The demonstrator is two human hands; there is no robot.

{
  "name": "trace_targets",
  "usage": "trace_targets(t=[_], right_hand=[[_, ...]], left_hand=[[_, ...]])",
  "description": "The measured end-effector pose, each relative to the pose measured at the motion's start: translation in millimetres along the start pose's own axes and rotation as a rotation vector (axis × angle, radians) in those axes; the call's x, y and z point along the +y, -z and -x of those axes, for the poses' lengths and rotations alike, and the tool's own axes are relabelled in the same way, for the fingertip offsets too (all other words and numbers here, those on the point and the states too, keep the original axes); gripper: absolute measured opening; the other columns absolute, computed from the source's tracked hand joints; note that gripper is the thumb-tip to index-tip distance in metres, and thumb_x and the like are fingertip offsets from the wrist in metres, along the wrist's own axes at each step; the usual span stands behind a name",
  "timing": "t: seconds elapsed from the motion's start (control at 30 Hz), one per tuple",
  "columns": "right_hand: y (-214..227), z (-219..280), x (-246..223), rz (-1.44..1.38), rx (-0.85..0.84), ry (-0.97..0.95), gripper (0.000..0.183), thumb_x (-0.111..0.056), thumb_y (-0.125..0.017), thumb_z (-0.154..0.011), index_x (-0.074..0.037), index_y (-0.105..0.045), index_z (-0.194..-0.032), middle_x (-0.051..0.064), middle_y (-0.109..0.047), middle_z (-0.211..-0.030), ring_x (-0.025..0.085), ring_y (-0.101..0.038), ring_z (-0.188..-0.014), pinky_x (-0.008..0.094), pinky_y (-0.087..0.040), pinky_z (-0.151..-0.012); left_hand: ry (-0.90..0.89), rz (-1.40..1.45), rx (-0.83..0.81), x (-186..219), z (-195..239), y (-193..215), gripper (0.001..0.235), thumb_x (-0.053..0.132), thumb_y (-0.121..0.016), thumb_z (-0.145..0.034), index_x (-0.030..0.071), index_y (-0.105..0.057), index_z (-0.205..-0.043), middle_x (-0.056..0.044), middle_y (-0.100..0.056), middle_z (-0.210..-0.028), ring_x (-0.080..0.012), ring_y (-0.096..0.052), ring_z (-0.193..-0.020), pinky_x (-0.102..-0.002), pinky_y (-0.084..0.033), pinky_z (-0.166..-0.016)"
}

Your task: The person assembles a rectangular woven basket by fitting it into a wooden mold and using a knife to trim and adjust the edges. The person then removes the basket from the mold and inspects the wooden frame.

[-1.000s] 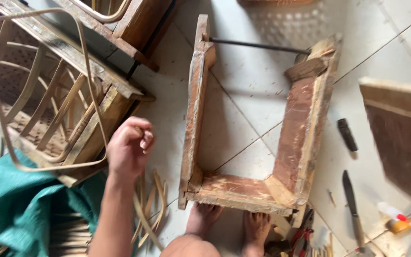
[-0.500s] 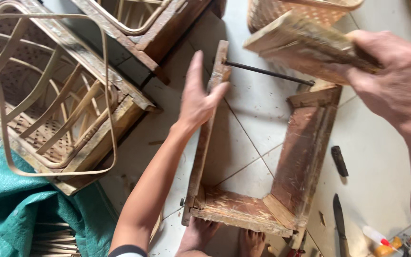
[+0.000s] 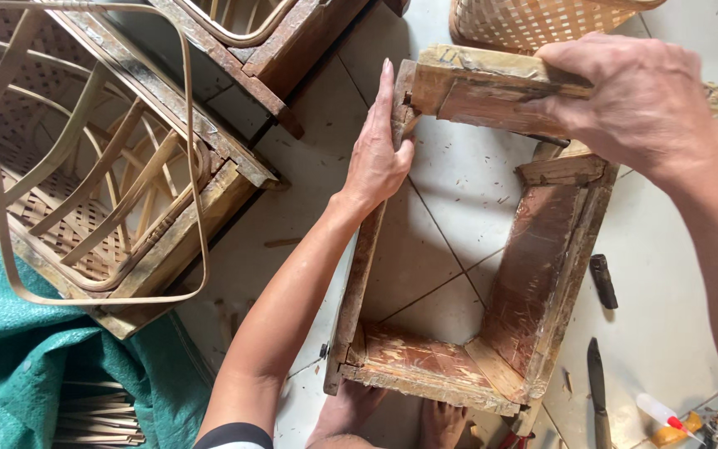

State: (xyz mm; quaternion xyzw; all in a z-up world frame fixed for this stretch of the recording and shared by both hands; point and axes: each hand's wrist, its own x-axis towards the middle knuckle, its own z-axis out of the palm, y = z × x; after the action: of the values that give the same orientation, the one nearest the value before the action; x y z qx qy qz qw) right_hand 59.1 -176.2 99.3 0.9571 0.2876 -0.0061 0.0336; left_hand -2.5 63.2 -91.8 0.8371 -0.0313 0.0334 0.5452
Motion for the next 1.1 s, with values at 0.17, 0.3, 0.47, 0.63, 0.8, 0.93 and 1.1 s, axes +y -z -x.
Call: trace_targets(t=[0.17, 0.3, 0.47, 0.63, 0.8, 0.93, 1.1], right_hand=[[-33.4, 3.2, 4.1, -0.205, -0.174, -0.149, 0.019, -0.027, -0.076, -0.097, -0.024, -0.076, -0.117, -0.004, -0.076, -0.098, 0.017, -0.069, -0.082, 0.037, -0.057, -0.079], [-76.0, 6.9, 6.7, -0.303, -0.155, -0.124, 0.031, -0.023, -0.08, -0.086, -0.023, -0.075, -0.116, -0.002, -0.076, -0.108, 0.018, -0.069, -0.085, 0.038, -0.057, -0.081], [-131.7, 6.6, 3.7, -0.308, -0.185, -0.142, 0.036, -0.022, -0.076, -0.094, -0.02, -0.072, -0.13, 0.003, -0.076, -0.116, 0.02, -0.071, -0.098, 0.037, -0.059, -0.09], [-143.5, 26.2, -0.7, -0.303, 0.241, 0.005, 0.07, -0.037, -0.087, -0.083, -0.008, -0.062, -0.141, 0.018, -0.066, -0.138, 0.032, -0.061, -0.127, 0.048, -0.05, -0.107], [-123.5, 116.2, 14.6, -0.805, 0.498, -0.545, 0.063, -0.037, -0.072, -0.11, -0.005, -0.047, -0.158, 0.021, -0.052, -0.159, 0.032, -0.054, -0.148, 0.044, -0.044, -0.123], [-156.0, 165.8, 15.8, -0.92, 0.466, -0.667, 0.063, -0.027, -0.067, -0.114, 0.007, -0.038, -0.158, 0.031, -0.049, -0.157, 0.038, -0.05, -0.145, 0.044, -0.041, -0.119], [-184.2, 172.6, -12.6, -1.282, 0.204, -0.895, 0.055, -0.029, -0.074, -0.095, -0.001, -0.056, -0.138, 0.014, -0.07, -0.111, 0.019, -0.062, -0.097, 0.034, -0.053, -0.09]], left_hand=[[-0.004, -0.004, -0.018, 0.6, -1.7, -1.0, 0.108, -0.007, -0.056, -0.081, 0.027, 0.0, -0.167, -0.017, -0.034, -0.167, -0.0375, -0.04, -0.152, -0.044, -0.038, -0.126], [-0.123, -0.025, -0.014, -0.4, -1.5, 0.8, 0.107, -0.007, -0.058, -0.081, 0.025, -0.005, -0.168, -0.018, -0.029, -0.17, -0.0379, -0.033, -0.157, -0.045, -0.035, -0.128], [-0.107, 0.109, -0.029, -4.9, 0.6, 2.6, 0.097, 0.002, -0.061, -0.088, 0.015, -0.006, -0.167, -0.023, -0.025, -0.17, -0.0366, -0.033, -0.157, -0.046, -0.036, -0.129], [0.254, 0.295, -0.086, -28.2, -32.6, 1.4, 0.091, 0.042, -0.06, -0.101, 0.012, -0.007, -0.168, -0.025, -0.043, -0.161, -0.0379, -0.052, -0.14, -0.05, -0.048, -0.114], [0.111, 0.088, -0.092, -48.7, -53.8, -4.7, 0.1, 0.057, -0.071, -0.1, 0.014, -0.013, -0.17, -0.027, -0.034, -0.167, -0.0397, -0.041, -0.154, -0.053, -0.045, -0.122], [-0.105, -0.026, -0.092, -30.7, -52.0, -4.8, 0.113, 0.057, -0.084, -0.092, 0.012, -0.011, -0.167, -0.028, -0.02, -0.169, -0.0436, -0.031, -0.155, -0.057, -0.038, -0.123], [-0.507, -0.708, -0.217, 4.3, -56.9, -0.7, 0.099, 0.063, -0.088, -0.074, 0.009, -0.051, -0.147, -0.02, -0.053, -0.14, -0.0399, -0.05, -0.132, -0.055, -0.019, -0.121]])
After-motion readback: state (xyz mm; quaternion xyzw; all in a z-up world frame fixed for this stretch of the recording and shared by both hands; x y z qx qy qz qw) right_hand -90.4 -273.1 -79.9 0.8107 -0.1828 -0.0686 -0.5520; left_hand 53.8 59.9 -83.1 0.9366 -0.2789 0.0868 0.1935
